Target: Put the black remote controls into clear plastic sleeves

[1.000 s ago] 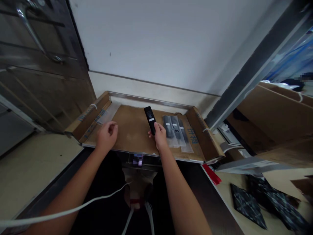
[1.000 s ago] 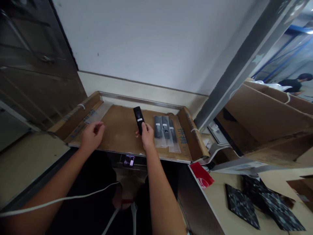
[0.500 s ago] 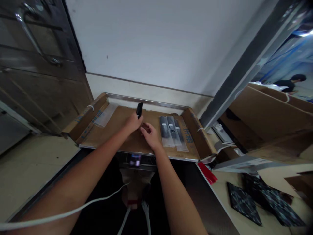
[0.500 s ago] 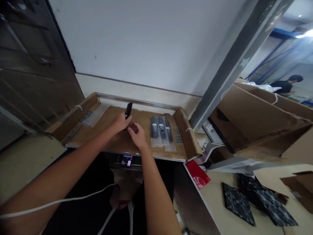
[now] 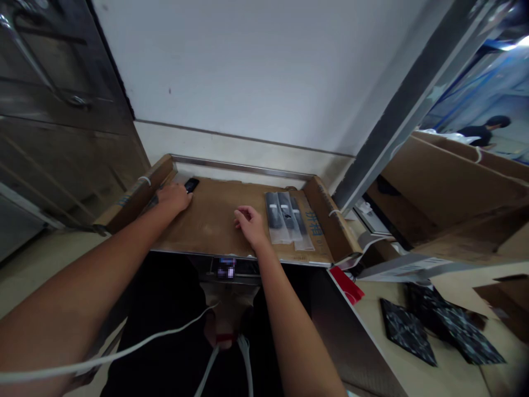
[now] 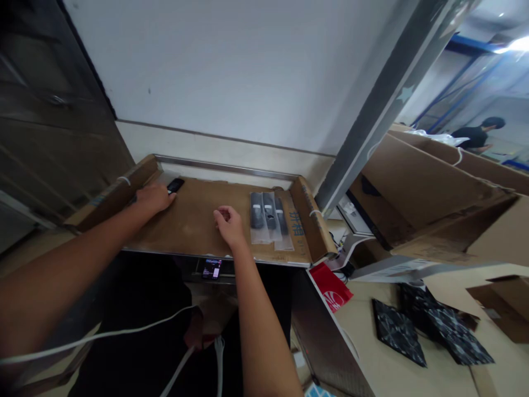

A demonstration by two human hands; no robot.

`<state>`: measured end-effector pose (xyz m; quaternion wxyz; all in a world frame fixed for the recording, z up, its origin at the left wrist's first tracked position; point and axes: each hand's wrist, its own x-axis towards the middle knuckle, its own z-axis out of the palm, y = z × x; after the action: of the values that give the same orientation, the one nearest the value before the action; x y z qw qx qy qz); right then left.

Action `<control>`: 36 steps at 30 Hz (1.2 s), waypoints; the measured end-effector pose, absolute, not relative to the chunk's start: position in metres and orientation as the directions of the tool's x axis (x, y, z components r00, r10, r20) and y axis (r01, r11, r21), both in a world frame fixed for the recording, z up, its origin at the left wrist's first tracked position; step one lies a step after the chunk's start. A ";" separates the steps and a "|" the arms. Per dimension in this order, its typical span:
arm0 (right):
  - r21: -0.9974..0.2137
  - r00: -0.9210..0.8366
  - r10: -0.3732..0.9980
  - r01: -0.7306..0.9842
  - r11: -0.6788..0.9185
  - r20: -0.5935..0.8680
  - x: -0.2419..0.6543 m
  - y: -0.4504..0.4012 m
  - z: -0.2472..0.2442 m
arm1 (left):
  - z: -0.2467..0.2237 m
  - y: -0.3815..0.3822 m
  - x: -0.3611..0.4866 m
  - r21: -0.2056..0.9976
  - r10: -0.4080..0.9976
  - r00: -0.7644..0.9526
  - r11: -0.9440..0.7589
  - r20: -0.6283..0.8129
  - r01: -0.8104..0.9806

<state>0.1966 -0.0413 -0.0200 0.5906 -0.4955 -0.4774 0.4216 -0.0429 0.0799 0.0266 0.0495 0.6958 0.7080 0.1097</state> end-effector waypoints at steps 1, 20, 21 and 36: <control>-0.988 0.187 0.972 -0.027 0.152 0.144 0.197 -0.041 -0.020 | 0.025 0.079 -0.044 0.197 0.996 -0.031 0.014 0.082 0.980; -0.989 0.265 0.955 -0.031 0.143 0.130 0.199 -0.042 -0.017 | 0.030 0.008 0.055 0.373 0.862 0.320 -0.468 0.393 0.801; -0.989 0.284 0.950 -0.031 0.147 0.133 0.200 -0.043 -0.017 | 0.026 0.008 0.067 0.446 0.852 0.322 -0.497 0.413 0.744; -0.988 0.392 0.908 0.019 0.153 0.148 0.206 -0.041 -0.023 | -0.026 0.042 0.073 0.935 0.936 0.043 -0.352 0.350 0.038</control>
<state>0.2057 -0.0415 -0.0233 0.6300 -0.5468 -0.4237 0.3530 0.0731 0.0418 -0.0262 0.4001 0.6012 0.4050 0.5608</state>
